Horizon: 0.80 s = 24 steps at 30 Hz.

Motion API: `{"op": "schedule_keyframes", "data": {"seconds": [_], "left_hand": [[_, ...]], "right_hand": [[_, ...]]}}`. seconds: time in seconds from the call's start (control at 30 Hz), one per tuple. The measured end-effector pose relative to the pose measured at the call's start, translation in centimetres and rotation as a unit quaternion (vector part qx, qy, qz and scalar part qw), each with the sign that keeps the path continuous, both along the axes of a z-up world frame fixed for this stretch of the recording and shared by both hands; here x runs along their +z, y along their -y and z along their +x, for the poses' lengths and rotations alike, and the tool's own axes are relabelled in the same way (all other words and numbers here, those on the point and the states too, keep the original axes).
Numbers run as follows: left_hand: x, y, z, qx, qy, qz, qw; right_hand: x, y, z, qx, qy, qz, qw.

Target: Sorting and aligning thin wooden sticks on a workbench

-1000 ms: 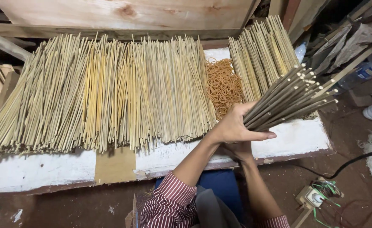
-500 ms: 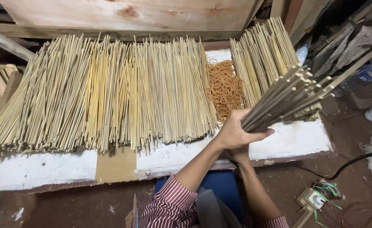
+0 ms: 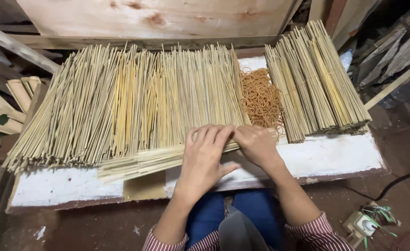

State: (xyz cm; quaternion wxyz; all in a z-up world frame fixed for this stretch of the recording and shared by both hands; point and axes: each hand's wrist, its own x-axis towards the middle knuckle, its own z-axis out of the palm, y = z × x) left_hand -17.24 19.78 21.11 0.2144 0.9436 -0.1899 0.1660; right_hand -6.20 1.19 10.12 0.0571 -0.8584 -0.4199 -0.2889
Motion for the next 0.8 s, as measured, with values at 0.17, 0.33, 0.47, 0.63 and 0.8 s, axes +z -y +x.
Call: {"op": "schedule_keyframes", "data": {"seconds": [0.17,0.33,0.47,0.63,0.8], "left_hand": [[-8.3,-2.1,3.7,0.086,-0.189,0.154,0.966],[-9.2,-1.8,4.8,0.107,-0.181,0.149,0.966],[-9.7,-2.4,5.0,0.139,-0.210,0.088,0.964],[-8.6,-2.5,4.9,0.155,-0.215,0.050,0.963],[-9.7,-2.4,4.5,0.156,-0.230,0.029,0.960]], "right_hand": [[-0.1,-2.1,-1.4,0.032,-0.001,0.004,0.999],[1.5,0.5,-2.1,0.041,-0.168,0.130,0.976],[-1.9,5.6,-0.4,-0.150,-0.251,0.478,0.828],[-6.7,7.5,2.6,-0.391,-0.360,0.387,0.754],[-5.0,3.8,2.7,-0.323,-0.333,0.527,0.712]]}}
